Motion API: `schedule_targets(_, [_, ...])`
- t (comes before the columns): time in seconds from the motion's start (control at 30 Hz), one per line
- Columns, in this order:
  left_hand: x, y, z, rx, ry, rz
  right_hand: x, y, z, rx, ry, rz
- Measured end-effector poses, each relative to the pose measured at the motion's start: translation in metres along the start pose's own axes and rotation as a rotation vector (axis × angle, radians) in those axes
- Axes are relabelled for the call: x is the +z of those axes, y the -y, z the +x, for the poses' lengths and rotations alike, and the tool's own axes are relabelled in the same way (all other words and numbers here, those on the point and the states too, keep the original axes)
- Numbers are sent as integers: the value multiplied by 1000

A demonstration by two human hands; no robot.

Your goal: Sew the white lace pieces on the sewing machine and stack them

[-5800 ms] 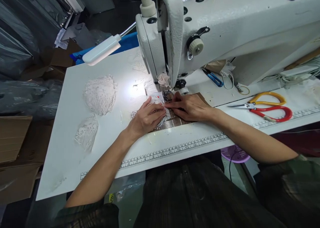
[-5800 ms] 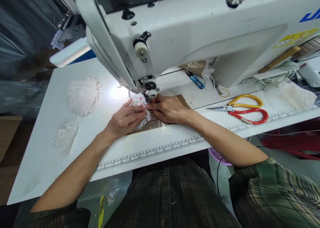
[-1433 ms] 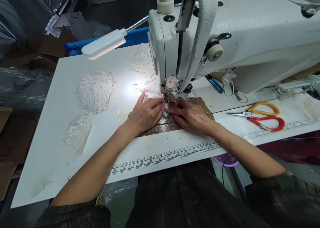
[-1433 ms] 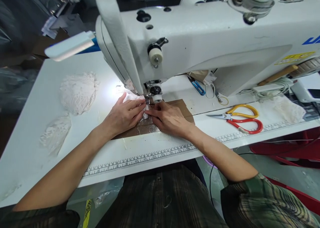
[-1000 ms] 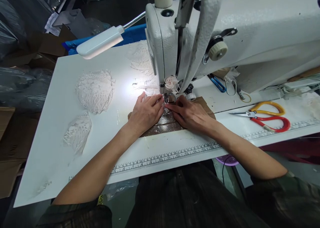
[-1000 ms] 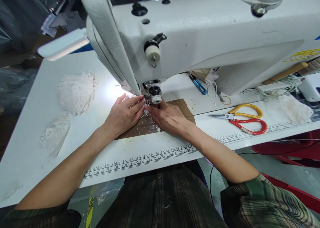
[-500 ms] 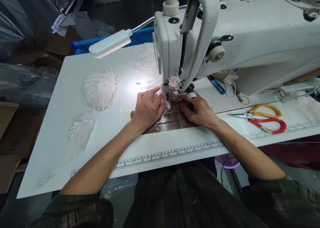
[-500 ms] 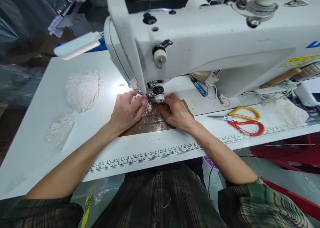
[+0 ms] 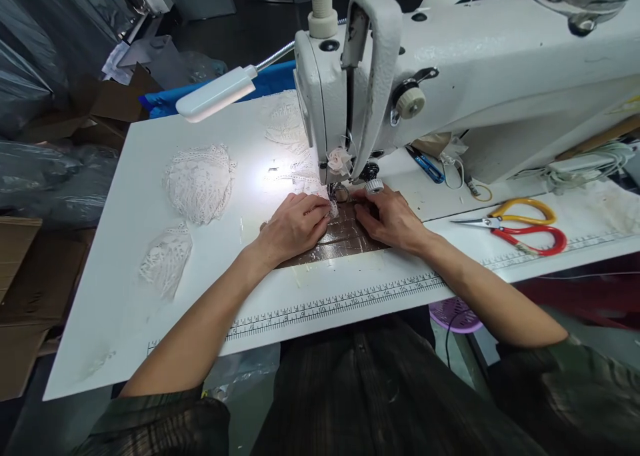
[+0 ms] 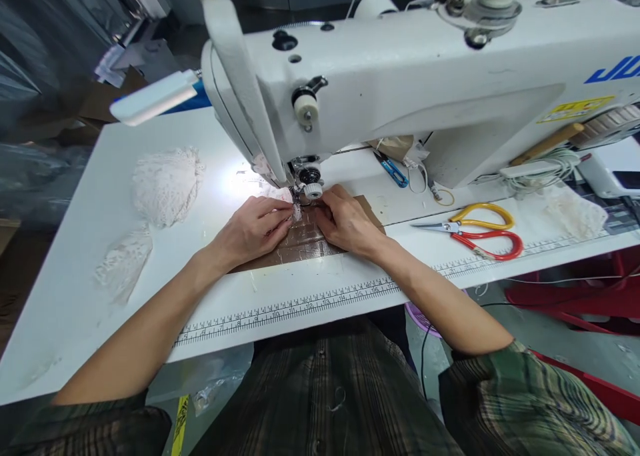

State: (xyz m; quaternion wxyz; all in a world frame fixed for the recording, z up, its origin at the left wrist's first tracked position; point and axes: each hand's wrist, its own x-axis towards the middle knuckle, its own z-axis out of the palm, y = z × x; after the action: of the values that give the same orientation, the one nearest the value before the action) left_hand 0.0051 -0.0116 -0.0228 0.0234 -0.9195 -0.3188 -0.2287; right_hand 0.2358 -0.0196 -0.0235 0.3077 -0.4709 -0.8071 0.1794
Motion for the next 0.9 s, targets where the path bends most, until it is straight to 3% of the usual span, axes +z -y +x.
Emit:
schedule_targets(0.33, [5, 5, -3, 45, -83, -20, 5, -3, -6, -136, 102, -55])
schedule_targets(0.9, [4, 3, -2, 22, -36, 38, 4, -7, -6, -205, 157, -136])
